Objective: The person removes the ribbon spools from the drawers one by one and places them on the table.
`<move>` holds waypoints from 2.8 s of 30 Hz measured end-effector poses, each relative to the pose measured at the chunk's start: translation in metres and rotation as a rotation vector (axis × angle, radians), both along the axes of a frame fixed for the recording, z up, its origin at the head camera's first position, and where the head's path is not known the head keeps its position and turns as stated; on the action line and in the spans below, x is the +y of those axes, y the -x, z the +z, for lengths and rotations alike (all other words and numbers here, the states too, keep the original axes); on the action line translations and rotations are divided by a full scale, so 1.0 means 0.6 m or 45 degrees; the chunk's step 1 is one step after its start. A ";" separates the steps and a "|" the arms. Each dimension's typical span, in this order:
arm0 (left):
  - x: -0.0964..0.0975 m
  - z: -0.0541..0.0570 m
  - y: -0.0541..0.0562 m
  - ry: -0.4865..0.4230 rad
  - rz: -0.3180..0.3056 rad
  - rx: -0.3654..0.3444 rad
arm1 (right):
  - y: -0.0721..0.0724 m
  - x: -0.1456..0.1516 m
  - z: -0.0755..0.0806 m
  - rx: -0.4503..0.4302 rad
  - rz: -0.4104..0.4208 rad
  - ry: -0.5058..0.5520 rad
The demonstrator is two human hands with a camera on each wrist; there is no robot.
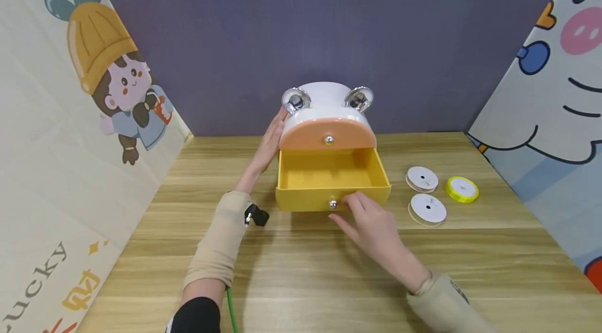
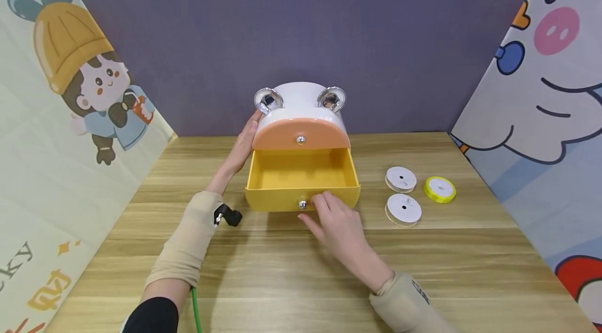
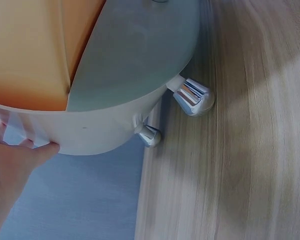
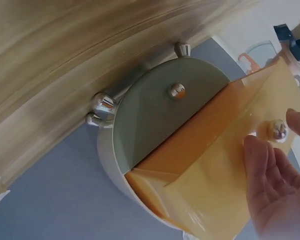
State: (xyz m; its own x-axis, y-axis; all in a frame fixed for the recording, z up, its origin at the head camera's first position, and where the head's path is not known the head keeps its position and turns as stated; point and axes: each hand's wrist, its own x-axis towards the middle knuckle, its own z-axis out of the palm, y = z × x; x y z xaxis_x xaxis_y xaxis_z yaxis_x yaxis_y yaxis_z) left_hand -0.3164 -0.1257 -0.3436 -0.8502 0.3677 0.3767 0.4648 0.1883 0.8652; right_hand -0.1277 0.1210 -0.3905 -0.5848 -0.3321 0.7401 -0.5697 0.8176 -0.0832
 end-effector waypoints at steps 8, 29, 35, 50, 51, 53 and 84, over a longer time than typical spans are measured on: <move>-0.006 -0.033 0.041 0.011 0.029 0.031 | 0.012 -0.015 0.003 0.080 -0.045 -0.003; -0.012 -0.005 0.006 0.022 -0.030 0.003 | 0.068 -0.021 0.008 0.099 -0.016 -0.026; -0.012 -0.003 0.004 0.022 -0.025 0.004 | 0.095 -0.024 0.013 0.077 -0.050 -0.039; -0.013 -0.008 0.010 0.009 -0.055 0.008 | 0.150 -0.025 0.018 -0.043 -0.141 -0.048; -0.013 -0.008 0.009 0.008 -0.055 0.007 | 0.153 -0.025 0.018 -0.044 -0.144 -0.047; -0.012 -0.007 0.008 0.003 -0.056 0.008 | 0.158 -0.025 0.017 -0.045 -0.142 -0.042; -0.018 -0.016 0.011 -0.023 -0.038 -0.011 | 0.155 -0.045 -0.062 -0.334 -0.427 -0.099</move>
